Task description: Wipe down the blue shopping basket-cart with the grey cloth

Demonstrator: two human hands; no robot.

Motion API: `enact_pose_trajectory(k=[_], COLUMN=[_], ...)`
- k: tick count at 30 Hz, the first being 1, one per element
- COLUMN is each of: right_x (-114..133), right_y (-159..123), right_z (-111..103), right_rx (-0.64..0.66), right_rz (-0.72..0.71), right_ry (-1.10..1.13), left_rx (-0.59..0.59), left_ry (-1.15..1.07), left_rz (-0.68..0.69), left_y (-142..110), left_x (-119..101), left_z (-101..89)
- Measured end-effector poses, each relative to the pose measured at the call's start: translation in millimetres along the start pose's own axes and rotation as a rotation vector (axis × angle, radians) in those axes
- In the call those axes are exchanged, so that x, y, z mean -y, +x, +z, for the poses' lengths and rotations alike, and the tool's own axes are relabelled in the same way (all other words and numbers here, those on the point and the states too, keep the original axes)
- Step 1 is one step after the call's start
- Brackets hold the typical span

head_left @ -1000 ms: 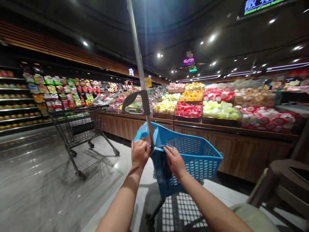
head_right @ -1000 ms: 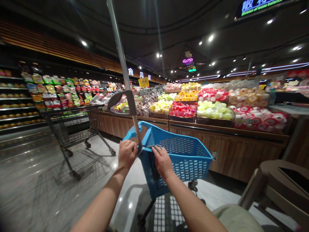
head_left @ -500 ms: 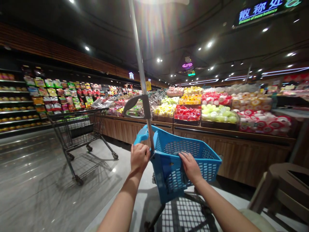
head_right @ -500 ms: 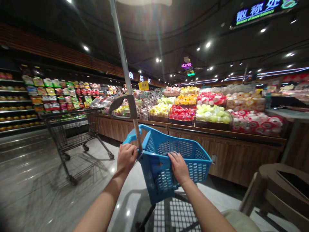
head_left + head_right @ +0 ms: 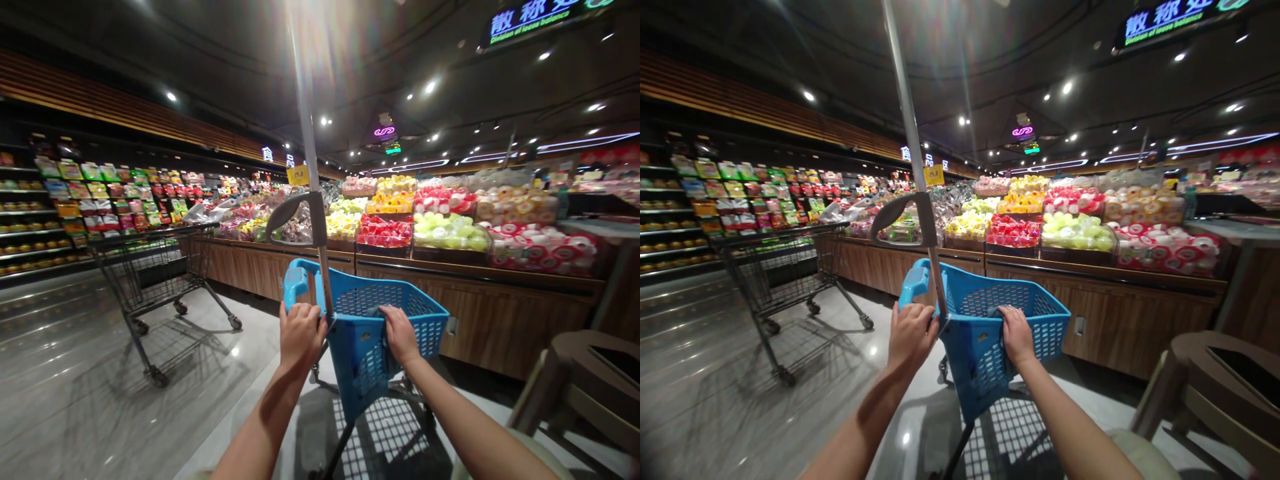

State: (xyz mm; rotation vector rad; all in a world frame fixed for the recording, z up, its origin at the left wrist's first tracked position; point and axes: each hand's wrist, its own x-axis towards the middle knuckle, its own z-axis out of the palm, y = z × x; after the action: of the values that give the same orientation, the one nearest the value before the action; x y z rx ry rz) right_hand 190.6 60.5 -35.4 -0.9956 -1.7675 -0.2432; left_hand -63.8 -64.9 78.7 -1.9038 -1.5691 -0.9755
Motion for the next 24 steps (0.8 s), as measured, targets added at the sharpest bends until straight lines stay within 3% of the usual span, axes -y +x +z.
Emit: enact_pose_trajectory(k=[2, 5, 8, 11, 15, 19, 24], right_x=[10.7, 46.6, 88.4, 108.0, 90.7, 60.8, 45.6], right_y=[3.9, 8.3, 10.5, 10.2, 8.0, 7.8, 8.6], right_z=[1.9, 5.7, 8.0, 8.8, 10.2, 6.6, -0.1], right_rx=[-0.007, 0.013, 0.028, 0.022, 0.025, 0.015, 0.067], right_rz=[0.002, -0.036, -0.063, -0.084, -0.161, -0.141, -0.134], right_ry=[0.007, 0.077, 0.152, 0.184, 0.236, 0.216, 0.214], left_rx=[-0.006, -0.028, -0.043, -0.027, 0.032, 0.12, 0.274], left_ry=[0.004, 0.019, 0.053, 0.075, 0.063, 0.029, -0.131], left_rz=[-0.011, -0.028, -0.03, -0.029, -0.004, 0.095, 0.273], left_y=[-1.4, -3.1, -3.5, -3.3, -4.1, 0.9, 31.8], left_x=[-9.0, -17.8, -20.0, -18.3, -17.3, -10.3, 30.8], left_z=[1.9, 4.9, 5.4, 2.5, -6.5, -19.4, -22.3])
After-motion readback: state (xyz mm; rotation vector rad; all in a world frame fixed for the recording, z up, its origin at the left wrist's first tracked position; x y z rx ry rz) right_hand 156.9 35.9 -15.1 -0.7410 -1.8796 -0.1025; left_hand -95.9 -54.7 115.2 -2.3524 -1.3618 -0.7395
